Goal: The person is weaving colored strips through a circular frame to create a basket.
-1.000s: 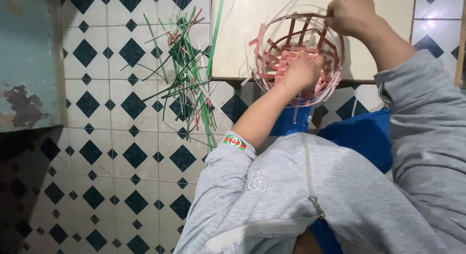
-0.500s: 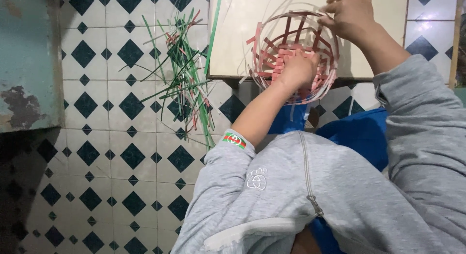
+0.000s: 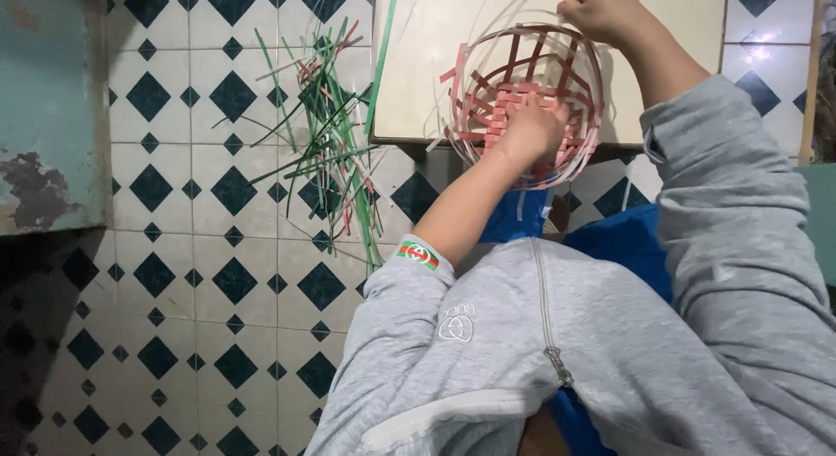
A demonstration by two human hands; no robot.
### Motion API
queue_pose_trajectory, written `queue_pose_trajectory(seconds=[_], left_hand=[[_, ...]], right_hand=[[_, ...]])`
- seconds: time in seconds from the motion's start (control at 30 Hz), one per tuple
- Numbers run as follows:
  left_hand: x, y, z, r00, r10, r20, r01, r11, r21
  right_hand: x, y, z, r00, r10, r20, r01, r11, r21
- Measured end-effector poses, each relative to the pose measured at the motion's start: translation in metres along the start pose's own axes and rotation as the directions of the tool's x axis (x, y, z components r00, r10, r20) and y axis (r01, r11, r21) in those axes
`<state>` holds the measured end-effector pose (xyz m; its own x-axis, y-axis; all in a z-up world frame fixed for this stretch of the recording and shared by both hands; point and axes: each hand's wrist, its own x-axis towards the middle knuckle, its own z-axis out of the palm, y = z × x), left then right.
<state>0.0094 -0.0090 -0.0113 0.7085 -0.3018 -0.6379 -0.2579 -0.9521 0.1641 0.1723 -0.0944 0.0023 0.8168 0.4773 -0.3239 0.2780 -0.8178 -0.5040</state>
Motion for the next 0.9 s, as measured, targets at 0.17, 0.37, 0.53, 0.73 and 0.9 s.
queue_pose_trajectory(seconds=[0.17, 0.37, 0.53, 0.73, 0.9], left_hand=[[0.002, -0.004, 0.001, 1.0, -0.002, -0.025, 0.001, 0.999, -0.044], [0.005, -0.001, 0.004, 0.998, 0.051, -0.043, -0.047, 0.994, 0.095], [-0.015, 0.002, -0.006, 1.0, -0.008, -0.003, 0.008, 1.0, -0.019], [-0.019, -0.005, 0.008, 0.972, -0.029, -0.232, 0.03, 1.0, 0.001], [-0.034, 0.004, 0.002, 0.983, -0.155, -0.095, 0.141, 0.98, -0.142]], right_hand=[[-0.011, -0.012, -0.009, 0.996, 0.028, 0.08, -0.032, 0.999, 0.043], [-0.034, -0.019, -0.015, 0.994, 0.01, 0.111, -0.018, 0.997, 0.077], [-0.036, -0.018, -0.007, 0.998, -0.037, 0.046, 0.033, 0.996, 0.086], [0.005, 0.03, 0.027, 0.988, -0.121, -0.092, 0.106, 0.984, -0.146], [0.023, 0.047, 0.047, 0.977, -0.129, -0.171, 0.086, 0.967, -0.239]])
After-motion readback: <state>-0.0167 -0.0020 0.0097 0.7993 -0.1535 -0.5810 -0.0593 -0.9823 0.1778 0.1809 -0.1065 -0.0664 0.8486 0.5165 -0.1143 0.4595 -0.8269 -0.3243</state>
